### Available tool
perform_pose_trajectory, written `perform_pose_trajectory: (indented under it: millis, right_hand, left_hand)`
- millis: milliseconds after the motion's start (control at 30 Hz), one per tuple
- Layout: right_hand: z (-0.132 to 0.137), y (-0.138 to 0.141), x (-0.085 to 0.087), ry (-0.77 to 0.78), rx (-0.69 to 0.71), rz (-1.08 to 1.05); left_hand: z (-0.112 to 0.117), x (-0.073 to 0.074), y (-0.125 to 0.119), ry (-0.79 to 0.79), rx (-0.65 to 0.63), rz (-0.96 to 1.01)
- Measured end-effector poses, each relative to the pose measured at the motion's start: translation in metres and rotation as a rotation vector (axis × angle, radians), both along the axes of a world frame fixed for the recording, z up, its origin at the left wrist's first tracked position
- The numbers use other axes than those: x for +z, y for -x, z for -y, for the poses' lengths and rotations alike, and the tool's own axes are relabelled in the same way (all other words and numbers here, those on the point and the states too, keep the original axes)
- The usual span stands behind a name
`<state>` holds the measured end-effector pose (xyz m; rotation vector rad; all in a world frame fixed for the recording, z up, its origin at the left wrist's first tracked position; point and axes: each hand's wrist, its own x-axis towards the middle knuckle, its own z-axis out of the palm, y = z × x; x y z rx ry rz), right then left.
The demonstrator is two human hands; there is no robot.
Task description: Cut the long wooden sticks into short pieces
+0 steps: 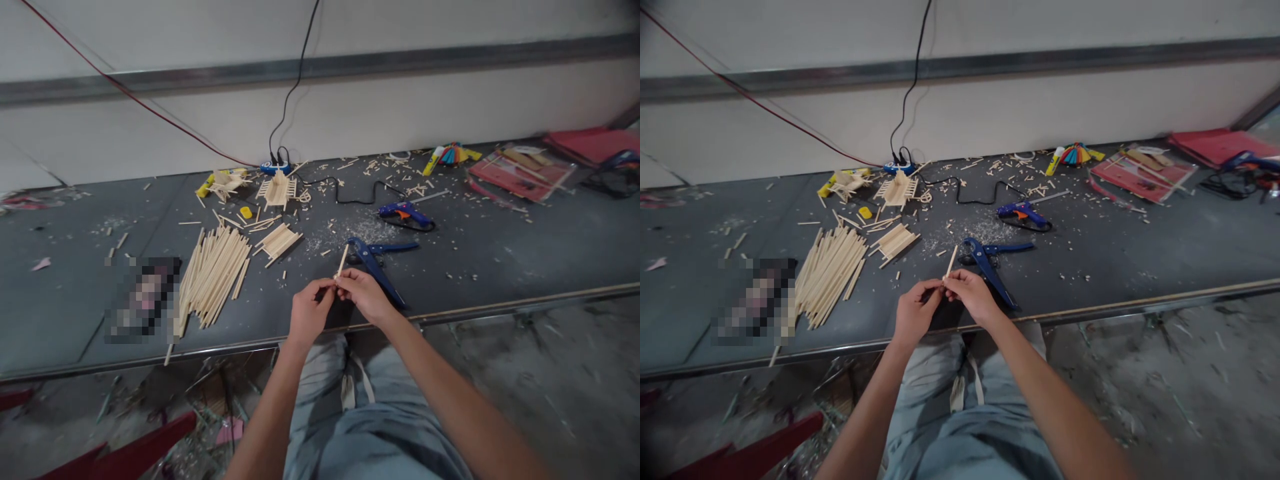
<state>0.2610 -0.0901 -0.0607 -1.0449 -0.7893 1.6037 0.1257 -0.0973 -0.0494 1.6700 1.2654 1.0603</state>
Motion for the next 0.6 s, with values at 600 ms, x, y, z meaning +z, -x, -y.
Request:
perform_pose_trajectory:
  millis: [600]
  right_hand:
    - [0.0003,-0.0004,0.0,-0.013,0.019,-0.053]
  left_hand:
    - [-0.0007,-0.0031,0.0013,-0.091,-0.021,-0.096]
